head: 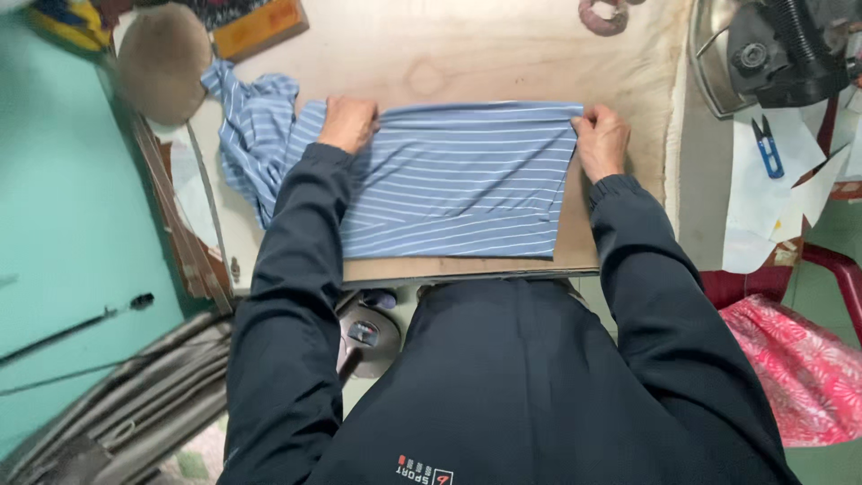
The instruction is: The person irons a blue and white striped shirt on a wooden workbench using a steam iron. They smooth the fabric with their hands, iron different sections, and briefly lift the shirt to adjust it before continuing to press the garment.
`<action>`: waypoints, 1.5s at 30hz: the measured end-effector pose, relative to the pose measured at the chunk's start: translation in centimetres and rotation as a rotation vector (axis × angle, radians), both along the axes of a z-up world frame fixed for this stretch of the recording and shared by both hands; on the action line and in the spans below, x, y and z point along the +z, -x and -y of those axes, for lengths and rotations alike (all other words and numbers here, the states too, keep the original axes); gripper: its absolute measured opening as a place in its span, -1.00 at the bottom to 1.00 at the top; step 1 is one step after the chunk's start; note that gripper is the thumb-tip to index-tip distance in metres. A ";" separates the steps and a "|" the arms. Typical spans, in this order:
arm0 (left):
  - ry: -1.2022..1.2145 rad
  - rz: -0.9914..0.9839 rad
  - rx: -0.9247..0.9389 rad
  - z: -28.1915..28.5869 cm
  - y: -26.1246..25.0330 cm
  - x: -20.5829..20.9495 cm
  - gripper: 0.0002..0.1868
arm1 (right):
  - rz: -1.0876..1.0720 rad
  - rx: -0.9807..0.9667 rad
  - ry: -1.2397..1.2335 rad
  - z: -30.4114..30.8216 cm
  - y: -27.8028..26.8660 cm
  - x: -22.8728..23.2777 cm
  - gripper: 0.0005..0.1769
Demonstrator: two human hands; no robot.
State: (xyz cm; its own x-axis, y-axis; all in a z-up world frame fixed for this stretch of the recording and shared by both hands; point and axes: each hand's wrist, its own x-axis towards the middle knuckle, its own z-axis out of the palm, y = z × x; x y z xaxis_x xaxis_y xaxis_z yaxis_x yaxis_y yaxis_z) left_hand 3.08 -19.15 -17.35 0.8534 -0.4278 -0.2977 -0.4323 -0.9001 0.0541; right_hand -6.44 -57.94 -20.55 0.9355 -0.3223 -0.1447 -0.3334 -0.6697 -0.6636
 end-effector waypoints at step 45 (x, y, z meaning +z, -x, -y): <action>0.844 0.487 -0.211 19.4 20.4 -6.3 -0.88 | 0.047 0.147 0.236 2.7 2.3 -1.5 -0.76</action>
State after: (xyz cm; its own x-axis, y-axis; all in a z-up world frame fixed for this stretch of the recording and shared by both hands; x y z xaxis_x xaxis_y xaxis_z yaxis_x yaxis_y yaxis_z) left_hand -17.35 -38.53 -23.64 0.6841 -0.4949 0.5358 -0.7238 -0.5511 0.4151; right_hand -8.69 -60.65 -22.07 0.9787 -0.2020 -0.0372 -0.1936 -0.8463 -0.4962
